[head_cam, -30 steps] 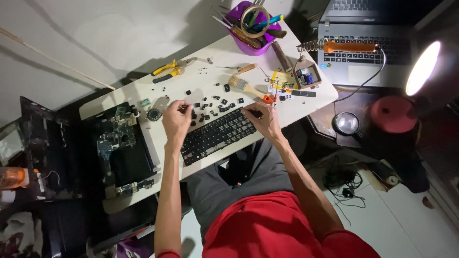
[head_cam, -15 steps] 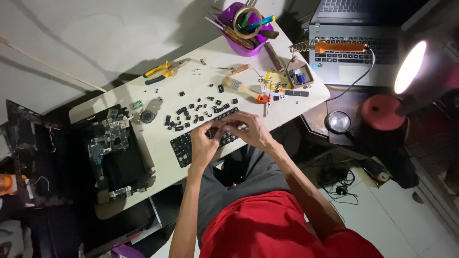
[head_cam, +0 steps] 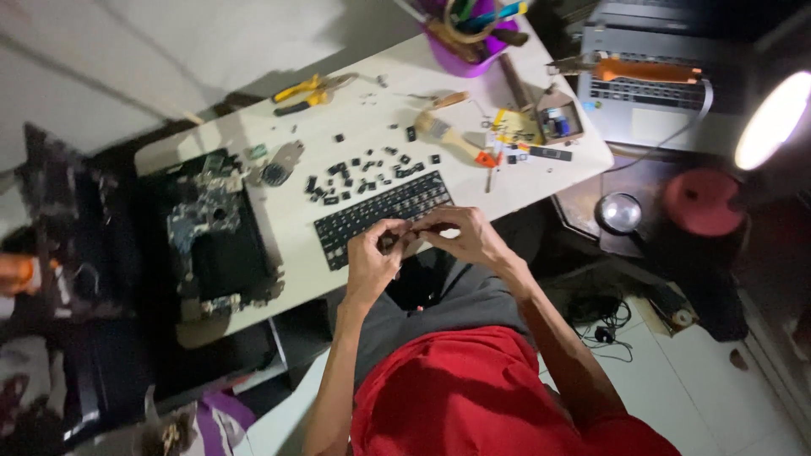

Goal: Manually reinstalling individual keycaps onto a laptop keyboard frame during a repair.

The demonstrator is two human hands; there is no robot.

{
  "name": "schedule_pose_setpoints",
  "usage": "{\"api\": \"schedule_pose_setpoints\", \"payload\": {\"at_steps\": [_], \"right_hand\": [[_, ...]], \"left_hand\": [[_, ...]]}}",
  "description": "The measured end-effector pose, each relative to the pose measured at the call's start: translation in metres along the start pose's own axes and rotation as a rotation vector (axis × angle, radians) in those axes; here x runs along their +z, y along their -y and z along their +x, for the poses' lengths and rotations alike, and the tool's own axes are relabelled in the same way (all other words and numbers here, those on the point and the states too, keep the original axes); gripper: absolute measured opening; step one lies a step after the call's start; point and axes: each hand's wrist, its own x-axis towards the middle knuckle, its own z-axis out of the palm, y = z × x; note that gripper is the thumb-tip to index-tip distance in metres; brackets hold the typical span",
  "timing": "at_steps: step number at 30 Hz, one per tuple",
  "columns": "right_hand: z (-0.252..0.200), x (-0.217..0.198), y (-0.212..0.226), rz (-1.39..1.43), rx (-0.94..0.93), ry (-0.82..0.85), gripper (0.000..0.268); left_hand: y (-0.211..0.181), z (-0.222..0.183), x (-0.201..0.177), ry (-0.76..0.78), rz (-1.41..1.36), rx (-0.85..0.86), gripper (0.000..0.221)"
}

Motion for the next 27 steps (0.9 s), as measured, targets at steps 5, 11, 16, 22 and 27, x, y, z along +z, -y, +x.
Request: {"api": "schedule_pose_setpoints", "payload": {"at_steps": [5,11,16,22,27], "right_hand": [[0.001,-0.008,0.008,-0.043,0.042,-0.007,0.017],[0.018,-0.026,-0.018,-0.219,0.028,-0.051,0.016],[0.038,-0.02,-0.015,-0.309,0.002,-0.025,0.014],[0.058,-0.011,-0.015,-0.42,-0.055,0.015,0.011],[0.066,-0.017,-0.035,-0.502,0.017,0.107,0.011]], "left_hand": [[0.012,-0.016,-0.026,-0.139,0.041,0.091,0.014],[0.042,-0.023,-0.069,-0.246,0.165,0.228,0.034],[0.043,-0.021,-0.079,-0.206,0.199,0.157,0.06],[0.018,-0.018,-0.081,-0.094,0.257,-0.058,0.083],[0.039,-0.016,-0.081,-0.06,0.35,-0.088,0.107]]}}
